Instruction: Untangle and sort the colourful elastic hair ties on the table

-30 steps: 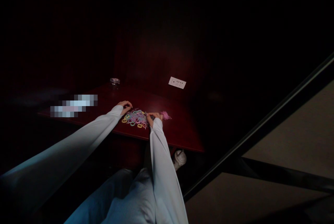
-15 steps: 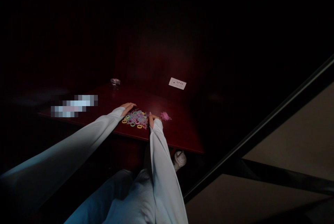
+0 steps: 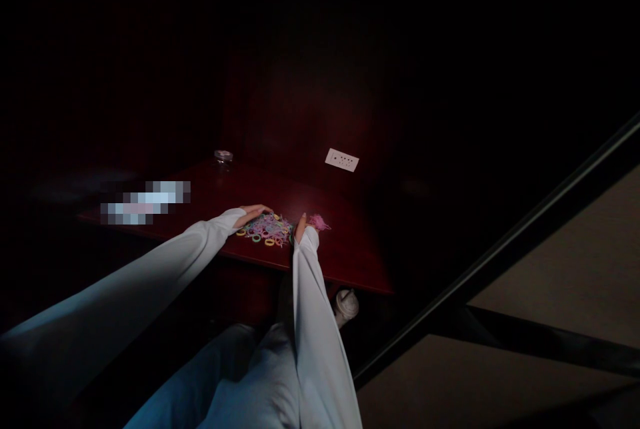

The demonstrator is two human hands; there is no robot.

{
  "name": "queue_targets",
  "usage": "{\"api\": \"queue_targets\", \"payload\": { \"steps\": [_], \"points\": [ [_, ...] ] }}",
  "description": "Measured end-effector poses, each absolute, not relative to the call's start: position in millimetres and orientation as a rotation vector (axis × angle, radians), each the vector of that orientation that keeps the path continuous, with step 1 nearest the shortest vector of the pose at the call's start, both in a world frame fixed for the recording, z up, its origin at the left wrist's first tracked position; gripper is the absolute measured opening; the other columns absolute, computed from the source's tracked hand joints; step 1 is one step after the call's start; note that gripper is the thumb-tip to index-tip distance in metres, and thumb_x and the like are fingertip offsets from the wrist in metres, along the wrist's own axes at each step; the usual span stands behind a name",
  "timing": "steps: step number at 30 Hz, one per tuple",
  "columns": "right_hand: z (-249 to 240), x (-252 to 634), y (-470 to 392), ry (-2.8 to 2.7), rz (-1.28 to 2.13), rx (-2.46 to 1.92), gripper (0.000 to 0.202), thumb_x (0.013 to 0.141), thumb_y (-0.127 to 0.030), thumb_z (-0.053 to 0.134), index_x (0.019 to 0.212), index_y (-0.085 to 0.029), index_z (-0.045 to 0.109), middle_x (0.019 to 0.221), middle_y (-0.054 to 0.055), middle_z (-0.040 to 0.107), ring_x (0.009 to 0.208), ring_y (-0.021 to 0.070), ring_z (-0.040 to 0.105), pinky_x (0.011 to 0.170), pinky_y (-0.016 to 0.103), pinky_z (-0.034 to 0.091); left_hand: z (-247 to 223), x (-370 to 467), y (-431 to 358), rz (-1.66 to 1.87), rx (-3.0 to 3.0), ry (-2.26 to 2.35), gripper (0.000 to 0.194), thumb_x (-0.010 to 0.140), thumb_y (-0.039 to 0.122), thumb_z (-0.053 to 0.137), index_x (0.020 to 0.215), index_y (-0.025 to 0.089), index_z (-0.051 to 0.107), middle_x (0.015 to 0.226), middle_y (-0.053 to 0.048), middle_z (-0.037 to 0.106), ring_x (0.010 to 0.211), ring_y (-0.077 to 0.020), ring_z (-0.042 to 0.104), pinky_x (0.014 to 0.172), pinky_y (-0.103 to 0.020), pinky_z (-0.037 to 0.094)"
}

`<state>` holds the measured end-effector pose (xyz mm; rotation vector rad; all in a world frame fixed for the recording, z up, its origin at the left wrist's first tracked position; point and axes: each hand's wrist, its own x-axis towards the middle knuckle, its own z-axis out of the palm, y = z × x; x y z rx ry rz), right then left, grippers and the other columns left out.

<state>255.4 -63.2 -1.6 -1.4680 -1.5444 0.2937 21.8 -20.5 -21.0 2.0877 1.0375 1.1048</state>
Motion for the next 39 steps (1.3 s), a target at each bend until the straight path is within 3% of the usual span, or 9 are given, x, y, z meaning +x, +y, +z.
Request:
{"api": "queue_targets", "payload": {
  "steps": [5, 10, 15, 23, 26, 29, 31, 34, 39],
  "points": [
    [1, 243, -70, -1.568, 0.491, -1.509, 0.073, 0.090, -0.078, 0.035, 0.046, -0.027, 0.064, 0.038, 0.002, 0.054, 0.046, 0.0197, 0.056, 0.064, 0.037, 0.050, -21, 24, -16, 1.210, 2.027, 1.107, 0.059, 0.091, 0.065, 0.035, 0.112, 0.025, 0.074, 0.119, -0.004, 0.075, 0.116, -0.0257, 0.066, 0.104, -0.034, 0.049],
    [11, 239, -75, -1.490, 0.737, -1.367, 0.083, 0.088, -0.084, 0.024, 0.062, -0.023, 0.074, 0.046, 0.006, 0.061, 0.051, 0.0217, 0.063, 0.063, 0.037, 0.053, -21, 23, -11, 1.383, 1.837, 1.208, 0.067, 0.092, 0.069, 0.027, 0.099, 0.021, 0.073, 0.112, -0.008, 0.075, 0.106, -0.0251, 0.069, 0.093, -0.035, 0.055],
    [21, 239, -81, -1.480, 0.836, -1.272, 0.088, 0.087, -0.086, 0.019, 0.059, -0.022, 0.071, 0.046, 0.008, 0.061, 0.053, 0.0236, 0.065, 0.059, 0.038, 0.054, -17, 19, -13, 1.438, 1.971, 1.231, 0.062, 0.096, 0.060, 0.023, 0.091, 0.021, 0.071, 0.098, -0.008, 0.076, 0.097, -0.0231, 0.068, 0.095, -0.036, 0.052],
    [15, 235, -88, -1.562, 0.634, -1.238, 0.073, 0.090, -0.075, 0.033, 0.048, -0.023, 0.061, 0.048, 0.004, 0.061, 0.049, 0.0179, 0.059, 0.057, 0.031, 0.051, -13, 15, -19, 1.348, 2.134, 1.326, 0.051, 0.098, 0.049, 0.029, 0.095, 0.024, 0.073, 0.101, -0.005, 0.075, 0.100, -0.0229, 0.064, 0.100, -0.036, 0.045],
    [18, 236, -95, -1.741, 0.410, -1.245, 0.058, 0.095, -0.060, 0.038, 0.063, -0.022, 0.069, 0.064, 0.004, 0.068, 0.067, 0.0188, 0.064, 0.072, 0.030, 0.051, -15, 18, -15, 1.362, 2.093, 1.353, 0.049, 0.096, 0.048, 0.031, 0.089, 0.023, 0.073, 0.097, -0.006, 0.075, 0.098, -0.0240, 0.065, 0.100, -0.037, 0.045],
    [23, 232, -104, -1.980, 0.115, -1.203, 0.029, 0.087, -0.048, 0.061, 0.096, -0.024, 0.076, 0.100, 0.006, 0.072, 0.097, 0.0228, 0.061, 0.092, 0.034, 0.048, -18, 20, -10, 1.334, 2.085, 1.368, 0.051, 0.096, 0.048, 0.029, 0.086, 0.023, 0.072, 0.096, -0.006, 0.075, 0.097, -0.0244, 0.065, 0.100, -0.039, 0.044],
    [24, 228, -109, -2.107, 0.006, -1.182, 0.045, 0.076, -0.044, 0.076, 0.117, -0.027, 0.072, 0.121, 0.006, 0.067, 0.113, 0.0266, 0.054, 0.103, 0.038, 0.044, -20, 20, -7, 1.319, 2.107, 1.371, 0.053, 0.096, 0.050, 0.027, 0.087, 0.023, 0.072, 0.097, -0.006, 0.075, 0.098, -0.0247, 0.065, 0.100, -0.039, 0.044],
    [23, 224, -111, -2.177, -0.015, -1.236, 0.067, 0.069, -0.043, 0.083, 0.132, -0.031, 0.065, 0.133, 0.006, 0.061, 0.120, 0.0299, 0.048, 0.108, 0.041, 0.041, -22, 19, -5, 1.301, 2.127, 1.388, 0.054, 0.096, 0.051, 0.026, 0.087, 0.024, 0.072, 0.097, -0.006, 0.075, 0.099, -0.0251, 0.065, 0.098, -0.039, 0.045],
    [19, 227, -104, -2.146, 0.010, -1.294, 0.058, 0.073, -0.040, 0.079, 0.129, -0.030, 0.067, 0.133, 0.006, 0.059, 0.119, 0.0300, 0.047, 0.106, 0.041, 0.042, -23, 20, -3, 1.297, 2.133, 1.394, 0.051, 0.095, 0.050, 0.029, 0.086, 0.024, 0.072, 0.095, -0.005, 0.075, 0.095, -0.0245, 0.066, 0.097, -0.038, 0.045]
  ]
}}
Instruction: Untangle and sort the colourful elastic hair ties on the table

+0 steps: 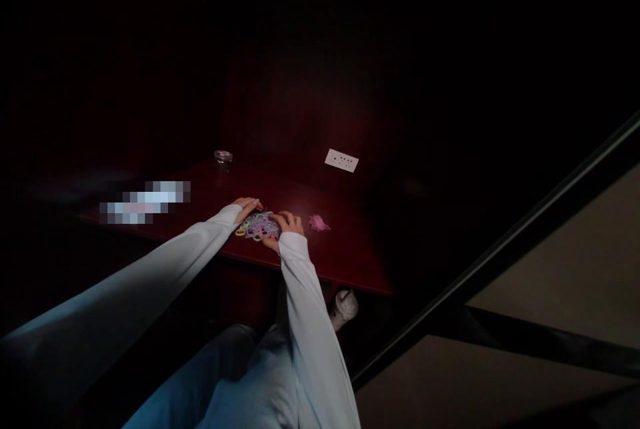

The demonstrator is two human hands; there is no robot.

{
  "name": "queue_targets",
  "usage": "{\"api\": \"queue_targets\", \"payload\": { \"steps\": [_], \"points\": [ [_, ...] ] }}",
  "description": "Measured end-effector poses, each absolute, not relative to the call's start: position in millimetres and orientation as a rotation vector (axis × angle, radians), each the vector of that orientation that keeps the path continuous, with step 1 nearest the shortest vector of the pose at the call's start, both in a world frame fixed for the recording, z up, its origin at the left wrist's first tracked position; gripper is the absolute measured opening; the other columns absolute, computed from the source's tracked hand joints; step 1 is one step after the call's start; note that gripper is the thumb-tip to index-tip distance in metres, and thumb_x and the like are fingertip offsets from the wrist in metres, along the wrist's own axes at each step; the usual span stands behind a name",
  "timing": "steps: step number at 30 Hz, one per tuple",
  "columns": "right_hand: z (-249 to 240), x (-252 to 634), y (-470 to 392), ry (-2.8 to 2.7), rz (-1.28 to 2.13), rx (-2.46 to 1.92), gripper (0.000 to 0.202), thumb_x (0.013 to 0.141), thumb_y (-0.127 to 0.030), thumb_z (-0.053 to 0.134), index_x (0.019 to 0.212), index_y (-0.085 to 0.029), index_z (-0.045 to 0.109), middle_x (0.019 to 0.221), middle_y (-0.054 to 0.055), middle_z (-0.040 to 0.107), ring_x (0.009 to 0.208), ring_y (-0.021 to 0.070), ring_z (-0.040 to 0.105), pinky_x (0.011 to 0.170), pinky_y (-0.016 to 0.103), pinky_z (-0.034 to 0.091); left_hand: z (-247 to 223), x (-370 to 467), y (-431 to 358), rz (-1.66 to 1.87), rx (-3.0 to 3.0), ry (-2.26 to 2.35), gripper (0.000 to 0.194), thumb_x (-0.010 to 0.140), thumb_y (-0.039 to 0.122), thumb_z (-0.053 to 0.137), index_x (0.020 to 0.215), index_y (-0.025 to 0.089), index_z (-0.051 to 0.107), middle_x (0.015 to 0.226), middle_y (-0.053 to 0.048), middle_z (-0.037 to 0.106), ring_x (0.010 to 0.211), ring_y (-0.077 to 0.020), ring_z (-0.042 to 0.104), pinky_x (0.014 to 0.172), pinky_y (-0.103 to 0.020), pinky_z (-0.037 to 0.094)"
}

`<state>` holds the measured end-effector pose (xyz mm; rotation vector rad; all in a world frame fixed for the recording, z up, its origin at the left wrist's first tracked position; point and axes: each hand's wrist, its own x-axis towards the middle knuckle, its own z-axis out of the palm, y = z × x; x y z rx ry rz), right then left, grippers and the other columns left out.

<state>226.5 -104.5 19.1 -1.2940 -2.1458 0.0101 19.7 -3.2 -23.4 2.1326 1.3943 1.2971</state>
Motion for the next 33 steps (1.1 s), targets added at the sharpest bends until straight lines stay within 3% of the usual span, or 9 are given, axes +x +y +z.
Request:
{"api": "queue_targets", "payload": {
  "steps": [9, 13, 17, 23, 33],
  "points": [
    [6, 236, -85, -2.052, 0.120, -1.285, 0.023, 0.085, -0.029, 0.068, 0.106, -0.022, 0.073, 0.106, 0.006, 0.066, 0.105, 0.0238, 0.056, 0.098, 0.037, 0.045, -19, 21, -8, 1.260, 2.183, 1.435, 0.049, 0.096, 0.050, 0.033, 0.087, 0.022, 0.073, 0.096, -0.006, 0.075, 0.096, -0.0239, 0.066, 0.098, -0.037, 0.047],
    [4, 240, -83, -1.992, 0.156, -1.245, 0.016, 0.087, -0.030, 0.065, 0.097, -0.021, 0.073, 0.096, 0.005, 0.068, 0.093, 0.0206, 0.059, 0.088, 0.032, 0.047, -18, 22, -9, 1.224, 2.202, 1.444, 0.047, 0.096, 0.048, 0.035, 0.087, 0.022, 0.073, 0.095, -0.005, 0.075, 0.097, -0.0238, 0.066, 0.097, -0.036, 0.048],
    [6, 242, -82, -1.920, 0.180, -1.250, 0.016, 0.087, -0.031, 0.062, 0.090, -0.020, 0.074, 0.086, 0.005, 0.067, 0.082, 0.0187, 0.059, 0.078, 0.029, 0.047, -18, 22, -10, 1.243, 2.197, 1.420, 0.046, 0.096, 0.046, 0.035, 0.085, 0.023, 0.073, 0.094, -0.005, 0.075, 0.096, -0.0231, 0.066, 0.096, -0.035, 0.048],
    [4, 246, -77, -1.718, 0.219, -1.246, 0.020, 0.085, -0.034, 0.062, 0.084, -0.018, 0.075, 0.083, 0.005, 0.068, 0.078, 0.0182, 0.060, 0.077, 0.030, 0.048, -19, 21, -11, 1.255, 2.186, 1.406, 0.044, 0.094, 0.046, 0.038, 0.084, 0.022, 0.074, 0.094, -0.005, 0.076, 0.094, -0.0232, 0.065, 0.093, -0.034, 0.048],
    [0, 247, -71, -1.421, 0.473, -1.227, 0.036, 0.079, -0.048, 0.065, 0.088, -0.015, 0.075, 0.068, 0.002, 0.063, 0.062, 0.0150, 0.056, 0.060, 0.026, 0.047, -20, 21, -10, 1.276, 2.154, 1.388, 0.045, 0.093, 0.052, 0.041, 0.080, 0.023, 0.072, 0.091, -0.005, 0.075, 0.089, -0.0227, 0.065, 0.087, -0.032, 0.048]
  ]
}}
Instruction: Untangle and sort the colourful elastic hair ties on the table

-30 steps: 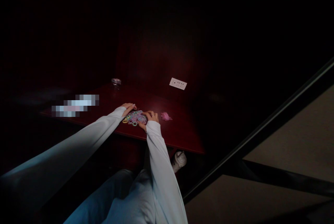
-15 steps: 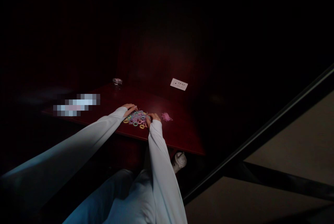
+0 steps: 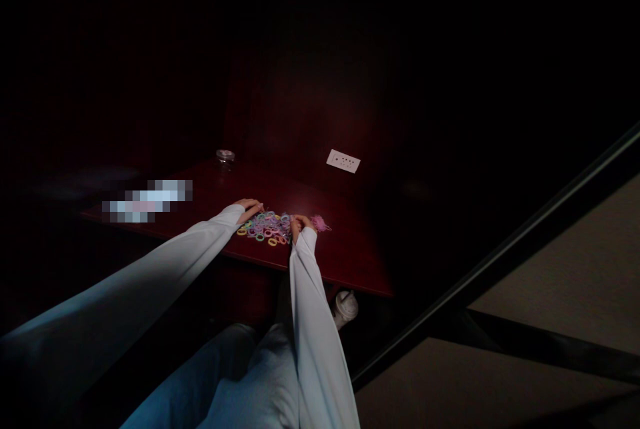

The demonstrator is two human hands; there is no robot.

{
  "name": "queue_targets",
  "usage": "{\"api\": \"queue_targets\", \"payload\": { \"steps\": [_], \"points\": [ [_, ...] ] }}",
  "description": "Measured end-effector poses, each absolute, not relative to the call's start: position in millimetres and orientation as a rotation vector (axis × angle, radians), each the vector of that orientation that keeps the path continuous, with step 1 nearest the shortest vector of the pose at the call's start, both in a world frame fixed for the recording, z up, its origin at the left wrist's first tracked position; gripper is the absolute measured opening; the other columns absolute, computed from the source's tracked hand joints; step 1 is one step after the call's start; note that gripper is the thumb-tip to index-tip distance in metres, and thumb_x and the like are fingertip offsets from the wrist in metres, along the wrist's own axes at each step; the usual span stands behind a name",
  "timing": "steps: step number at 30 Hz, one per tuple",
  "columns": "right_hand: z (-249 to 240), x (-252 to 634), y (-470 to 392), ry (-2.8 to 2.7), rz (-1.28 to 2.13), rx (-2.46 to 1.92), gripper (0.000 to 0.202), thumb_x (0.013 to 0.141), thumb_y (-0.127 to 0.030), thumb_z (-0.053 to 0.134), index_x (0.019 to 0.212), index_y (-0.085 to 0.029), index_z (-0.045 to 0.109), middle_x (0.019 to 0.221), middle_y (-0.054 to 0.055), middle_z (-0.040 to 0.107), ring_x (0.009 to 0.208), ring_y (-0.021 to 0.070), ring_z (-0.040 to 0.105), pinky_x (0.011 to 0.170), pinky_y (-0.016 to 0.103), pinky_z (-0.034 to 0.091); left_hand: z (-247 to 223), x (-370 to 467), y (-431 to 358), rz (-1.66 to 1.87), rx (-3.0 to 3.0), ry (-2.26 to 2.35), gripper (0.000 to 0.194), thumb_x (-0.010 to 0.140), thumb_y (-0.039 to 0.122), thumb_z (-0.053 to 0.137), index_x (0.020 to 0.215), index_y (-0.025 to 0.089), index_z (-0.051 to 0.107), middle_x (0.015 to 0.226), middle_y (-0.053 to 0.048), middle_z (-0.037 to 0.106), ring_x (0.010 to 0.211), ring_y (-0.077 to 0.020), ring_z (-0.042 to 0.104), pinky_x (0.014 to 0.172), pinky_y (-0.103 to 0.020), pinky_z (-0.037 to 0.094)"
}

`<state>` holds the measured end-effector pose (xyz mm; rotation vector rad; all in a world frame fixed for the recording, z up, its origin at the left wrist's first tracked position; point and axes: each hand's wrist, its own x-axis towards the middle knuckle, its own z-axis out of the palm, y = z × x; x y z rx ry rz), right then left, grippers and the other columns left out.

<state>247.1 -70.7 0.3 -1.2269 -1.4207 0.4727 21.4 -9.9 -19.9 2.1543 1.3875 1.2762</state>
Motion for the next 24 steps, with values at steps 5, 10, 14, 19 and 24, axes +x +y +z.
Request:
{"api": "queue_targets", "payload": {
  "steps": [5, 10, 14, 19, 24],
  "points": [
    [-1.3, 247.9, -71.2, -1.493, 0.499, -1.262, 0.036, 0.080, -0.048, 0.065, 0.093, -0.017, 0.077, 0.071, 0.004, 0.068, 0.065, 0.0163, 0.060, 0.062, 0.026, 0.049, -20.3, 22.5, -9.1, 1.269, 2.164, 1.393, 0.045, 0.092, 0.051, 0.040, 0.079, 0.023, 0.072, 0.089, -0.004, 0.076, 0.088, -0.0223, 0.065, 0.086, -0.032, 0.049],
    [-0.4, 252.6, -70.0, -1.566, 0.306, -1.323, 0.030, 0.080, -0.044, 0.067, 0.088, -0.017, 0.078, 0.088, 0.008, 0.074, 0.072, 0.0167, 0.062, 0.075, 0.031, 0.053, -19.9, 23.4, -8.9, 1.245, 2.157, 1.430, 0.045, 0.090, 0.052, 0.041, 0.078, 0.023, 0.072, 0.089, -0.005, 0.075, 0.089, -0.0229, 0.066, 0.089, -0.033, 0.049],
    [3.4, 255.5, -71.0, -1.591, 0.229, -1.347, 0.026, 0.081, -0.043, 0.067, 0.084, -0.019, 0.079, 0.091, 0.007, 0.075, 0.078, 0.0188, 0.064, 0.079, 0.033, 0.054, -18.2, 22.7, -10.1, 1.237, 2.158, 1.420, 0.045, 0.090, 0.052, 0.040, 0.078, 0.023, 0.072, 0.090, -0.005, 0.076, 0.090, -0.0232, 0.066, 0.088, -0.033, 0.049],
    [6.2, 253.1, -72.9, -1.598, 0.232, -1.347, 0.024, 0.082, -0.041, 0.067, 0.081, -0.019, 0.078, 0.090, 0.007, 0.075, 0.083, 0.0203, 0.066, 0.083, 0.034, 0.054, -16.7, 22.2, -11.2, 1.224, 2.162, 1.396, 0.045, 0.089, 0.054, 0.039, 0.079, 0.023, 0.071, 0.090, -0.004, 0.076, 0.090, -0.0225, 0.066, 0.087, -0.031, 0.050],
    [6.6, 247.7, -71.8, -1.537, 0.315, -1.311, 0.028, 0.089, -0.040, 0.058, 0.082, -0.020, 0.076, 0.091, 0.007, 0.075, 0.090, 0.0209, 0.067, 0.091, 0.035, 0.051, -17.1, 22.4, -12.8, 1.245, 2.144, 1.403, 0.045, 0.089, 0.055, 0.040, 0.079, 0.023, 0.071, 0.089, -0.004, 0.075, 0.089, -0.0227, 0.066, 0.086, -0.031, 0.050]
  ]
}}
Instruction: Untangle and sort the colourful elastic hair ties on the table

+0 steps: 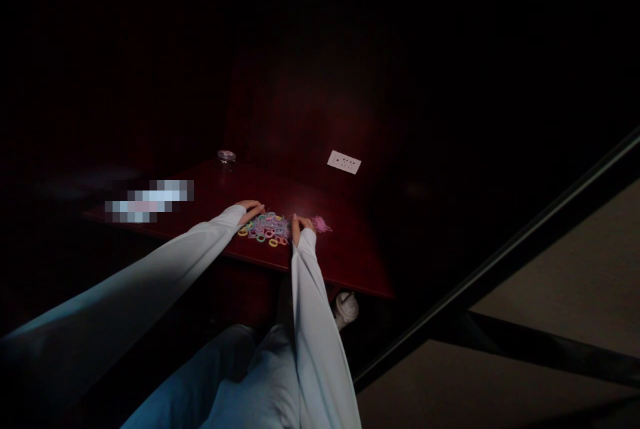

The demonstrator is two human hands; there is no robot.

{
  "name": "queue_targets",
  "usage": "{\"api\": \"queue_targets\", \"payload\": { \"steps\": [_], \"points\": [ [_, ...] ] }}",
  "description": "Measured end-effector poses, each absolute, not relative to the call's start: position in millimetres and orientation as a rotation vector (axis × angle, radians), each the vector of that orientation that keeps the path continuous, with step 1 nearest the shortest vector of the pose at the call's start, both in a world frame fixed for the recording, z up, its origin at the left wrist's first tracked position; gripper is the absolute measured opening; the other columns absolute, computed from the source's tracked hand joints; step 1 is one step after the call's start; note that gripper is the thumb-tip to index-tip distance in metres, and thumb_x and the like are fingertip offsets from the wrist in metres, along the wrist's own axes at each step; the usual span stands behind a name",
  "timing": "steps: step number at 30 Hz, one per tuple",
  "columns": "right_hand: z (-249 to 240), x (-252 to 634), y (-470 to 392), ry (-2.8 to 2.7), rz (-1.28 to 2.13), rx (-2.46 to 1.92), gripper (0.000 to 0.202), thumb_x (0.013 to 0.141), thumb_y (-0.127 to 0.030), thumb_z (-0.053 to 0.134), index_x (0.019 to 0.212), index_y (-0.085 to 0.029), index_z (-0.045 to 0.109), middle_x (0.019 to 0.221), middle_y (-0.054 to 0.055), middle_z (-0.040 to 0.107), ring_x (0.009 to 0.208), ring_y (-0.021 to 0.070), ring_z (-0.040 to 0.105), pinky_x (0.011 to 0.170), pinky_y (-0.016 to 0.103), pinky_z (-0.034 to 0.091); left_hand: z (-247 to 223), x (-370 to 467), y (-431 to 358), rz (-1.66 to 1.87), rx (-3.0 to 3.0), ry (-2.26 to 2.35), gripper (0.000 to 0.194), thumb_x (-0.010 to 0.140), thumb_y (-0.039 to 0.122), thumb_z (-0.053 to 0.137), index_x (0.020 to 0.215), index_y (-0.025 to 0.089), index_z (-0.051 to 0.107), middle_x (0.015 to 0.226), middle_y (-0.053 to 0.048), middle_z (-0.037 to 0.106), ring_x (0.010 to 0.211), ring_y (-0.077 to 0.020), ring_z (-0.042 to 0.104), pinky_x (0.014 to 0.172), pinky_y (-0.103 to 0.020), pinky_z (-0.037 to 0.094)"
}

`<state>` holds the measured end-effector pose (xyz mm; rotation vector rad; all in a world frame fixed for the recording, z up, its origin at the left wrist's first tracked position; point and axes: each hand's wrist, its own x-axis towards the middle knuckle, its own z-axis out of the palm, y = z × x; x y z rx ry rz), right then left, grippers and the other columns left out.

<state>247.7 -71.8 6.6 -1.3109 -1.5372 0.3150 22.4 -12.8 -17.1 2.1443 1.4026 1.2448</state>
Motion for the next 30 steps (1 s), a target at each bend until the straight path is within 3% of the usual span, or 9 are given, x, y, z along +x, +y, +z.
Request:
{"api": "queue_targets", "payload": {
  "steps": [5, 12, 20, 26, 30],
  "points": [
    [6, 246, -72, -1.600, 0.386, -1.231, 0.029, 0.091, -0.034, 0.051, 0.082, -0.022, 0.076, 0.091, 0.004, 0.073, 0.090, 0.0192, 0.065, 0.091, 0.033, 0.051, -17, 23, -14, 1.252, 2.135, 1.395, 0.043, 0.089, 0.053, 0.042, 0.079, 0.023, 0.071, 0.089, -0.004, 0.076, 0.087, -0.0221, 0.066, 0.085, -0.031, 0.050],
    [6, 247, -71, -1.534, 0.254, -1.211, 0.030, 0.090, -0.027, 0.046, 0.084, -0.019, 0.075, 0.096, 0.009, 0.069, 0.098, 0.0209, 0.062, 0.095, 0.034, 0.047, -15, 23, -17, 1.239, 2.147, 1.408, 0.040, 0.089, 0.050, 0.044, 0.082, 0.022, 0.071, 0.089, -0.004, 0.074, 0.085, -0.0212, 0.065, 0.083, -0.030, 0.050],
    [6, 250, -72, -1.581, 0.203, -1.153, 0.031, 0.084, -0.020, 0.044, 0.095, -0.019, 0.073, 0.100, 0.008, 0.068, 0.097, 0.0203, 0.061, 0.094, 0.034, 0.048, -9, 17, -20, 1.176, 2.202, 1.341, 0.024, 0.077, 0.037, 0.056, 0.086, 0.021, 0.072, 0.087, -0.003, 0.073, 0.073, -0.0173, 0.059, 0.075, -0.027, 0.049],
    [-2, 249, -66, -1.522, 0.392, -1.166, 0.037, 0.074, -0.011, 0.043, 0.092, -0.019, 0.074, 0.105, 0.008, 0.063, 0.079, 0.0161, 0.059, 0.071, 0.028, 0.053, -13, 19, -20, 1.224, 2.174, 1.344, 0.022, 0.073, 0.032, 0.057, 0.083, 0.021, 0.072, 0.088, -0.003, 0.074, 0.071, -0.0170, 0.058, 0.075, -0.028, 0.049],
    [-4, 252, -67, -1.516, 0.302, -1.170, 0.028, 0.075, -0.012, 0.049, 0.082, -0.021, 0.075, 0.098, 0.007, 0.062, 0.093, 0.0195, 0.059, 0.086, 0.033, 0.053, -18, 23, -17, 1.303, 2.154, 1.363, 0.019, 0.072, 0.032, 0.054, 0.077, 0.023, 0.070, 0.083, -0.001, 0.073, 0.068, -0.0171, 0.057, 0.077, -0.029, 0.049]
  ]
}}
